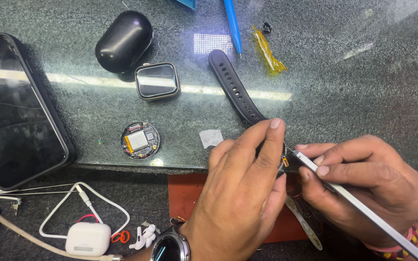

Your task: The person uses a screwdriver and tweezers to adjust internal components of a disassembled smartwatch on a glass workbench. They then use a utility knife to scrape adhesive from the watch band and case edges, handling the watch and band repeatedly while other electronics and tools remain nearby.

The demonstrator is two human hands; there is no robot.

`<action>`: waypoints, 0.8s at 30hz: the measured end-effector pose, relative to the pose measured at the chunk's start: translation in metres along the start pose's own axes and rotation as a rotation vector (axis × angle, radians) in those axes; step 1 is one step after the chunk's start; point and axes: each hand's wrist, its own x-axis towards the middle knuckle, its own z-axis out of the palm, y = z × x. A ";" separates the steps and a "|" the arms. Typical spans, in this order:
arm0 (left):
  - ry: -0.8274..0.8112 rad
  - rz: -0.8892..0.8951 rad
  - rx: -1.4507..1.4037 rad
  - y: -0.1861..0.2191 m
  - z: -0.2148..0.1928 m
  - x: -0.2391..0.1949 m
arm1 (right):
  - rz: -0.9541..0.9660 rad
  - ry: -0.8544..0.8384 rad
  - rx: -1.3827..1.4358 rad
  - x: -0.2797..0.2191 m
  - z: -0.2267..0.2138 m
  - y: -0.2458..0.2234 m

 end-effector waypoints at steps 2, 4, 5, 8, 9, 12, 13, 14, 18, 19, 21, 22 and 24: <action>-0.001 0.005 -0.018 0.001 0.000 0.001 | -0.019 0.007 -0.004 0.000 0.001 0.002; -0.007 0.003 -0.039 0.001 0.001 0.001 | -0.028 0.028 -0.037 -0.001 0.003 0.003; -0.007 0.006 -0.053 0.002 0.001 0.002 | -0.022 0.028 -0.040 -0.002 0.003 0.004; 0.006 0.021 -0.102 0.002 0.001 0.002 | -0.009 0.025 -0.046 -0.005 0.003 0.004; 0.005 0.020 -0.098 0.002 0.001 0.002 | -0.004 0.023 -0.045 -0.005 0.003 0.004; 0.014 0.029 -0.112 0.001 0.000 0.002 | -0.029 0.027 -0.081 -0.005 0.005 0.003; 0.026 0.035 -0.133 0.001 0.000 0.003 | -0.042 0.030 -0.100 -0.004 0.005 0.003; 0.037 0.042 -0.155 0.001 0.000 0.003 | -0.015 0.032 -0.071 -0.003 0.005 0.004; 0.111 0.052 -0.119 0.003 -0.006 0.004 | 0.039 0.005 0.125 0.001 -0.007 0.007; 0.122 0.047 -0.115 0.003 -0.010 0.004 | 0.041 -0.011 0.193 0.001 -0.011 0.009; 0.104 0.026 -0.153 0.002 -0.021 0.006 | 0.115 0.057 0.188 -0.003 -0.013 0.011; 0.077 0.009 -0.194 0.000 -0.027 0.008 | 0.140 0.078 0.222 -0.005 -0.013 0.012; 0.055 -0.030 -0.213 -0.004 -0.040 0.012 | 0.178 0.108 0.325 -0.007 -0.011 0.015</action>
